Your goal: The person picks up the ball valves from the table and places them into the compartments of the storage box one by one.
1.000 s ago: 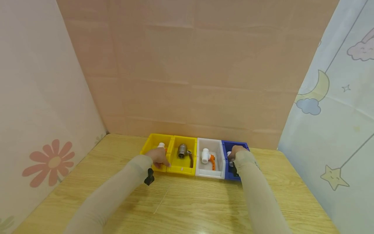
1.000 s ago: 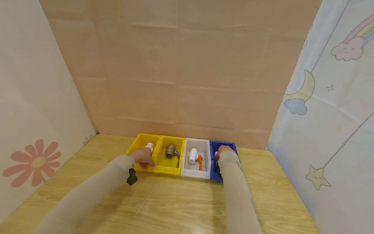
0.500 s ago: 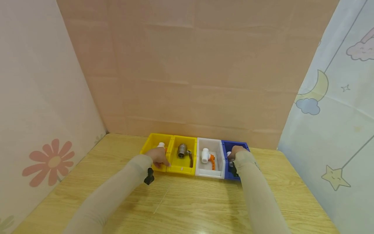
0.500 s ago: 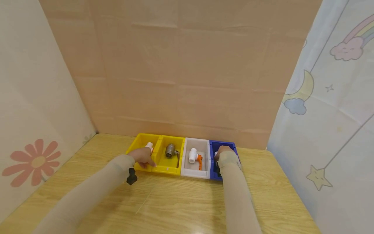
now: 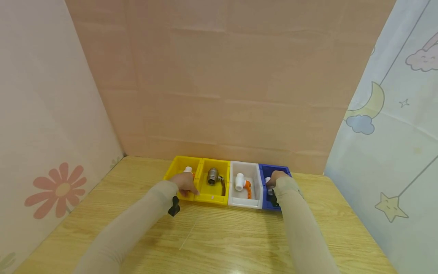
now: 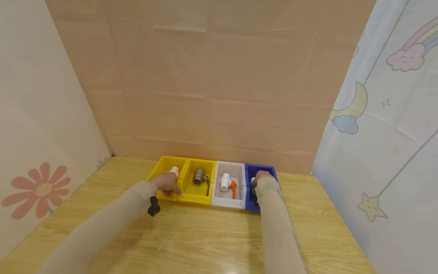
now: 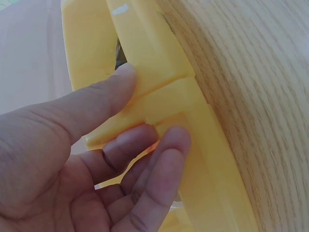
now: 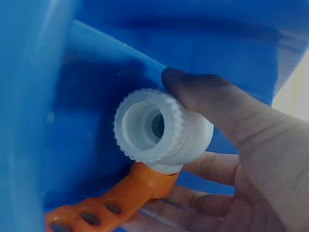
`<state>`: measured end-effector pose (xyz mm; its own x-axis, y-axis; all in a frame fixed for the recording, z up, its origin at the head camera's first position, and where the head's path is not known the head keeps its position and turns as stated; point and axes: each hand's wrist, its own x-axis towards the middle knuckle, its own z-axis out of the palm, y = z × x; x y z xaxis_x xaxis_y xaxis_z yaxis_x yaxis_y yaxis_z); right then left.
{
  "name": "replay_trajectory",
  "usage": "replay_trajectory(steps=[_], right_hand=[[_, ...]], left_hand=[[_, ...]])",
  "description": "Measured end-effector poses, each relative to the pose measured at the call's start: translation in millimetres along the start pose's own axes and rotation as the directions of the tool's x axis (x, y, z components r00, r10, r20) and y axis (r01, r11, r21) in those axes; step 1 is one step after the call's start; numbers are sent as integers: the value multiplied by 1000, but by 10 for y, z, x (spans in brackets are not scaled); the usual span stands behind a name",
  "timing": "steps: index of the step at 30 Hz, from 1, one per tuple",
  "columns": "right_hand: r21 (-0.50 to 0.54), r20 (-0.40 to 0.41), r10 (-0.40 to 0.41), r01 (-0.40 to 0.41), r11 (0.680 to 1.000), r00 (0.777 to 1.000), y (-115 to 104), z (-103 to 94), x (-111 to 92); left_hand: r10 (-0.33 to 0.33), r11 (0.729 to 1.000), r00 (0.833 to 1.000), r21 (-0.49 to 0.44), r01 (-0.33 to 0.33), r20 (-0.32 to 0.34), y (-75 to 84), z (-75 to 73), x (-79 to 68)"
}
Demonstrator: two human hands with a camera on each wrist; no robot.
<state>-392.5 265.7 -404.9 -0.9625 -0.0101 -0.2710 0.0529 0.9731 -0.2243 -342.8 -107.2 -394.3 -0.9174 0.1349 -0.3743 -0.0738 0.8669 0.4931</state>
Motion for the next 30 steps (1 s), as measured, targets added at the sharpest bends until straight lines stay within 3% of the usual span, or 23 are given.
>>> replay_trajectory(steps=[13, 30], right_hand=[[-4, -9, -42, 41, 999, 999, 105, 47, 114], [16, 6, -32, 32, 999, 999, 61, 37, 39]], left_hand=[[-7, 1000, 1000, 12, 7, -2, 7, -6, -6], [-6, 1000, 1000, 30, 7, -7, -9, 5, 5]])
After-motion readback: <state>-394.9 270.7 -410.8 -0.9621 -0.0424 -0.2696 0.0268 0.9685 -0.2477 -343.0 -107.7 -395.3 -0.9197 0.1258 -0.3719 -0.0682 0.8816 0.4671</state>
